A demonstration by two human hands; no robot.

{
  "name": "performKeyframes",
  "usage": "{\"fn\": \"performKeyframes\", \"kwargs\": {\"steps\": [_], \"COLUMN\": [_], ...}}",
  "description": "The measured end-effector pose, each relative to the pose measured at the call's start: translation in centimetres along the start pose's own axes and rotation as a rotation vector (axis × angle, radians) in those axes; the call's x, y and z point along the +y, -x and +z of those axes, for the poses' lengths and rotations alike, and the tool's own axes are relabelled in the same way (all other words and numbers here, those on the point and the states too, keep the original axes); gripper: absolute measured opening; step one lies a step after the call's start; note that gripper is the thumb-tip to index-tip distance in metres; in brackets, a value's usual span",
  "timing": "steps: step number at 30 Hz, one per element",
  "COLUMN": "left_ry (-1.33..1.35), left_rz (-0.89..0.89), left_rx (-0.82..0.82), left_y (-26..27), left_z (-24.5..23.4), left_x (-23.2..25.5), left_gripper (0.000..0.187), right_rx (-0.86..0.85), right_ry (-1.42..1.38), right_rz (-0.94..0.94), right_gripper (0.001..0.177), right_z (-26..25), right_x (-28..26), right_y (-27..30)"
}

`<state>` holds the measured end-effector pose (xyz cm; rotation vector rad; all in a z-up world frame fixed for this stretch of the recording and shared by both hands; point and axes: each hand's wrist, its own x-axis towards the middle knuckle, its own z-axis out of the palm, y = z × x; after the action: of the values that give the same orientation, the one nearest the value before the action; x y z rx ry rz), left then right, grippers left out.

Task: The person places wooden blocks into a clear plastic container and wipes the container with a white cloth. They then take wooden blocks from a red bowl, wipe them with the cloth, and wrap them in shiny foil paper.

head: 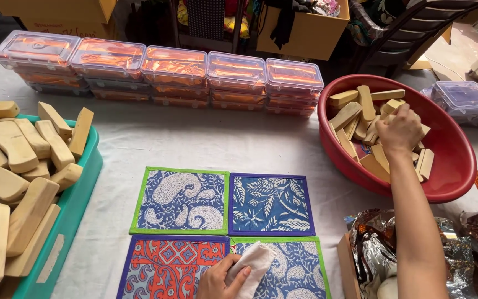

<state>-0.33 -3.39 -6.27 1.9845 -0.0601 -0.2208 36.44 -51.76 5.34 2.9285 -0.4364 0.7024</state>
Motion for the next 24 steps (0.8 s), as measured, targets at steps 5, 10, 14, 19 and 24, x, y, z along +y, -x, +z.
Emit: {"fn": "performKeyframes", "kwargs": {"steps": [5, 10, 14, 19, 24], "left_ry": [-0.010, -0.024, -0.057, -0.052, -0.094], "left_rz": [0.004, -0.046, -0.017, 0.018, 0.027], "left_rx": [-0.024, -0.070, -0.025, -0.034, -0.020], "left_y": [-0.3, -0.8, -0.9, -0.9, -0.4], "left_z": [0.6, 1.9, 3.1, 3.9, 3.8], "left_x": [-1.3, -3.5, -5.9, -7.0, -6.1], "left_gripper": [0.034, 0.034, 0.035, 0.036, 0.036], "right_rx": [0.484, 0.503, 0.039, -0.500, -0.631], "right_ry": [0.095, 0.225, 0.051, 0.124, 0.013], "right_rz": [-0.214, -0.416, -0.183, -0.025, 0.125], "right_gripper": [0.030, 0.016, 0.039, 0.099, 0.135], "right_z": [-2.4, 3.0, 5.8, 5.8, 4.1], "right_x": [0.3, 1.4, 0.5, 1.3, -1.0], "right_y": [-2.1, -5.4, -5.0, -4.7, -3.3]}}
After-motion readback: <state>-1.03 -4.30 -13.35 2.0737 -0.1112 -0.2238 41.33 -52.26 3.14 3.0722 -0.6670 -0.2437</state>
